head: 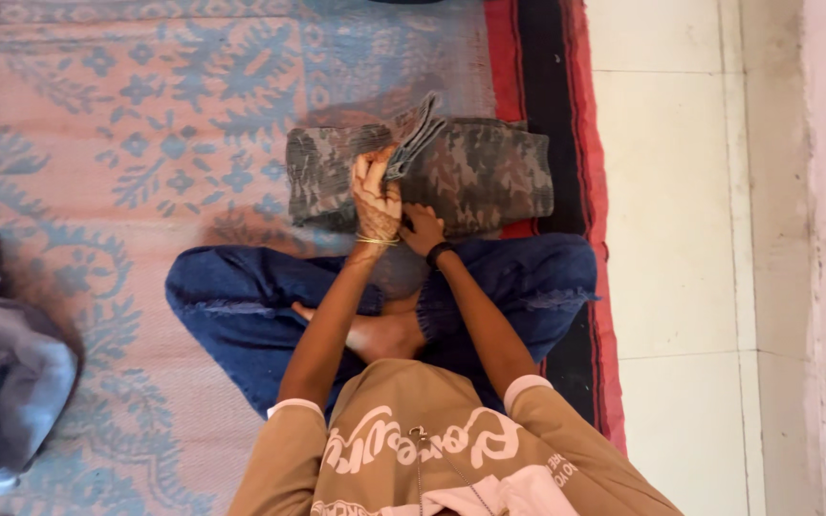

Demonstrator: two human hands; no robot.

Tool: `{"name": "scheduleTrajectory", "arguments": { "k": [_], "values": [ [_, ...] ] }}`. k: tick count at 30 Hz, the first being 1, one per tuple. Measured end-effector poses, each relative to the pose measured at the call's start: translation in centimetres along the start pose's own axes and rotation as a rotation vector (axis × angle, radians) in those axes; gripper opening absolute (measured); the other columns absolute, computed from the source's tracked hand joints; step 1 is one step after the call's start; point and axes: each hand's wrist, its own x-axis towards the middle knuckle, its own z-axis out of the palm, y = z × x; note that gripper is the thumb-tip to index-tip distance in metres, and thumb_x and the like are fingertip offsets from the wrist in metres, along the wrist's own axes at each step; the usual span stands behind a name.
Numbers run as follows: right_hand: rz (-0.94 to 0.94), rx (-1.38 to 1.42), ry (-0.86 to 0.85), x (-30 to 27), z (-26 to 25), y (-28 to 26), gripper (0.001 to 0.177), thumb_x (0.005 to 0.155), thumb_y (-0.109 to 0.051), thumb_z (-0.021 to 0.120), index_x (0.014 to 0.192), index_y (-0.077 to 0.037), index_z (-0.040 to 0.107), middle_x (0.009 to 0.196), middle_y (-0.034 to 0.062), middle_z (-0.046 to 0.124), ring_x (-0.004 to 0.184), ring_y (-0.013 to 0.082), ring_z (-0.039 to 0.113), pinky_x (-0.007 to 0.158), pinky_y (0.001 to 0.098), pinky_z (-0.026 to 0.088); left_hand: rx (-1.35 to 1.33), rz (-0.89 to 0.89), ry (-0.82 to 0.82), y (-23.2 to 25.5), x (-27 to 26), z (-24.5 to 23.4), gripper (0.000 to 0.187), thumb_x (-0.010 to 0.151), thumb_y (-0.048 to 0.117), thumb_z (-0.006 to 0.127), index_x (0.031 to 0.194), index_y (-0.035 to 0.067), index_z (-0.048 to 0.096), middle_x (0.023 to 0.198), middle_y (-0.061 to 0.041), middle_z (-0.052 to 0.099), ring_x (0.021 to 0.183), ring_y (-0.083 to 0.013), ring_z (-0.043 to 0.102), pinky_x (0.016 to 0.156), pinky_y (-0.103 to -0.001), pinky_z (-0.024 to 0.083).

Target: The person folds a pair of camouflage pants and a pair of blue jeans by hand while sitting on the floor, then places them into an open suitcase.

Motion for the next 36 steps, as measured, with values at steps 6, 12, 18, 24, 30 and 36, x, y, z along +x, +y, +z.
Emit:
{"name": "scheduleTrajectory", "arguments": {
  "k": [6,12,18,24,30,36],
  "values": [
    [0.156,0.026,-0.029,0.7,-1.2,-0.5,0.046,0.09,-0.034,0.069,0.127,-0.007,0.064,0.113,0.0166,0.067,0.107,0.0365,0.059,0.094,0.0477,0.044,-0.423,-0.535,0.143,-0.8,-2.4,11.8,0.047,0.093,-0.001,0.051,0.14,0.003,0.046,0.137,-0.005,0.05,0.08,-0.0279,0.055,0.064,-0.035,0.045],
    [0.296,0.029,-0.12,0.9,-1.8,-0.1,0.054,0.09,-0.043,0.07,0.125,-0.001,0.066,0.115,0.0199,0.069,0.106,0.0366,0.063,0.093,0.0476,0.047,-0.079,-0.045,-0.101,3.3,-3.7,12.5,0.062,0.081,-0.013,0.051,0.136,0.013,0.065,0.111,-0.012,0.055,0.096,-0.0283,0.053,0.075,-0.036,0.048],
    [0.235,0.08,-0.078,1.1,-0.7,-0.5,0.067,0.085,-0.049,0.075,0.124,0.005,0.066,0.116,0.0261,0.068,0.104,0.0399,0.064,0.087,0.0491,0.049,-0.054,0.041,-0.165,3.6,-4.7,17.3,0.064,0.08,-0.011,0.054,0.138,0.014,0.062,0.12,-0.015,0.057,0.108,-0.0354,0.056,0.092,-0.044,0.05],
    [0.436,0.095,-0.268,0.6,-0.3,0.7,0.064,0.092,-0.054,0.068,0.123,0.002,0.068,0.112,0.0227,0.074,0.102,0.0375,0.069,0.095,0.0475,0.052,-0.089,0.086,-0.653,-1.1,-5.6,17.4,0.057,0.087,0.013,0.071,0.142,0.011,0.056,0.137,-0.022,0.051,0.119,-0.044,0.052,0.1,-0.055,0.047],
    [-0.264,0.316,0.206,0.7,-0.3,1.1,0.067,0.092,-0.037,0.076,0.131,0.014,0.059,0.117,0.0346,0.062,0.098,0.0397,0.062,0.081,0.0518,0.051,0.811,0.112,-0.487,-3.4,-2.6,7.0,0.079,0.098,0.039,0.059,0.166,0.019,0.025,0.172,-0.017,0.016,0.158,-0.0327,0.01,0.116,-0.076,0.008],
    [0.353,0.258,-0.195,0.6,-0.1,0.8,0.033,0.097,-0.029,0.07,0.088,0.003,0.076,0.068,0.02,0.066,0.058,0.0336,0.059,0.057,0.0472,0.046,0.863,-0.351,-0.783,-6.2,-2.1,0.7,0.075,0.1,0.058,0.046,0.164,0.041,0.011,0.174,-0.009,-0.006,0.159,-0.0344,-0.01,0.111,-0.082,-0.003]
  ]
}}
